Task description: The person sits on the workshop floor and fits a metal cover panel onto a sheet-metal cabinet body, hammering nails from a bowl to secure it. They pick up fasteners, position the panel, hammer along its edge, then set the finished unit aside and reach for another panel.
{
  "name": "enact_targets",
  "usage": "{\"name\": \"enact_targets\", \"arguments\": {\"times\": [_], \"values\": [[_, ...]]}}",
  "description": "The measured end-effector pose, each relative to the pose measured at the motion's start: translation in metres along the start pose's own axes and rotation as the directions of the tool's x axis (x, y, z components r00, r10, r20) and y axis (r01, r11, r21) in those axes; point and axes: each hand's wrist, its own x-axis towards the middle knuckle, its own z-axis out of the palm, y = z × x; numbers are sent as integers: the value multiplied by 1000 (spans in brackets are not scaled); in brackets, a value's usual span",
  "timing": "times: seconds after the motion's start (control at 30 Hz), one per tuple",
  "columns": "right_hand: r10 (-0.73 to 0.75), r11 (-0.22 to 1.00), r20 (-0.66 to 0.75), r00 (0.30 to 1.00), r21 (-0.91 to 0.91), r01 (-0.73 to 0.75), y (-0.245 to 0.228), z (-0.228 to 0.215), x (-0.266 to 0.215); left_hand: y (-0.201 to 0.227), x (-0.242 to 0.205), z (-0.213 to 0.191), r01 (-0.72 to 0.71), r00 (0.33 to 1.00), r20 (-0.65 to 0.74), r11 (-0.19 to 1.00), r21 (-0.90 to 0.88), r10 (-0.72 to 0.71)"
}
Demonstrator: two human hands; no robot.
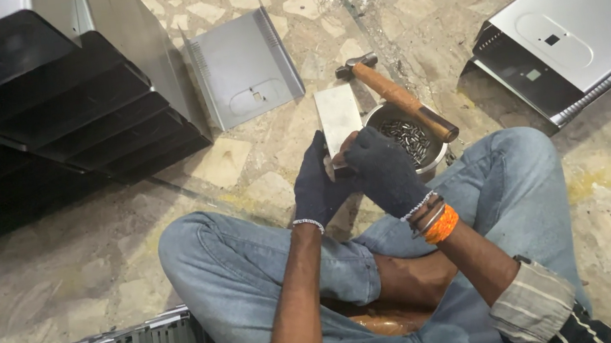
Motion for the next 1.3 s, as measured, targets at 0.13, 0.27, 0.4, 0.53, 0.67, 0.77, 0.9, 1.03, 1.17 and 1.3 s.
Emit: {"name": "enact_targets", "arguments": {"times": [0.13, 0.27, 0.4, 0.53, 0.67, 0.77, 0.9, 1.03, 1.17, 1.3], "values": [[14, 998, -28, 1000, 62, -12, 0, -1, 0, 16, 3, -8, 21, 999, 29, 999, -40, -20], [-3, 997, -101, 995, 76, 11, -1, -4, -2, 23, 3, -10, -23, 999, 25, 1000, -3, 24], [-1, 996, -49, 999, 89, 5, -5, -3, 0, 15, -1, -6, -49, 998, -48, 998, 27, 50], [6, 999, -45, 999, 48, -4, -5, -1, -3, 10, -2, -3, -57, 996, -62, 998, 37, 59], [12, 999, -46, 999, 45, -10, -5, -1, -5, 6, -2, -1, -71, 995, -71, 996, 50, 74], [34, 998, -34, 999, 58, -32, -7, -3, -5, 4, -1, 0, -90, 992, -77, 994, 68, 95], [41, 998, -57, 998, 58, -37, -8, 0, -4, -1, -3, 3, -97, 990, -88, 990, 106, 107], [97, 987, -77, 992, 132, -87, -2, -4, -6, 23, 0, -11, -60, 998, -21, 998, 23, 61], [153, 963, -206, 967, 250, -100, 8, -15, -11, 22, -4, -10, -45, 999, 10, 995, -92, 46], [294, 937, -184, 938, 250, -244, 13, -31, -10, 18, -3, -7, -46, 999, -27, 994, -97, 43]]}}
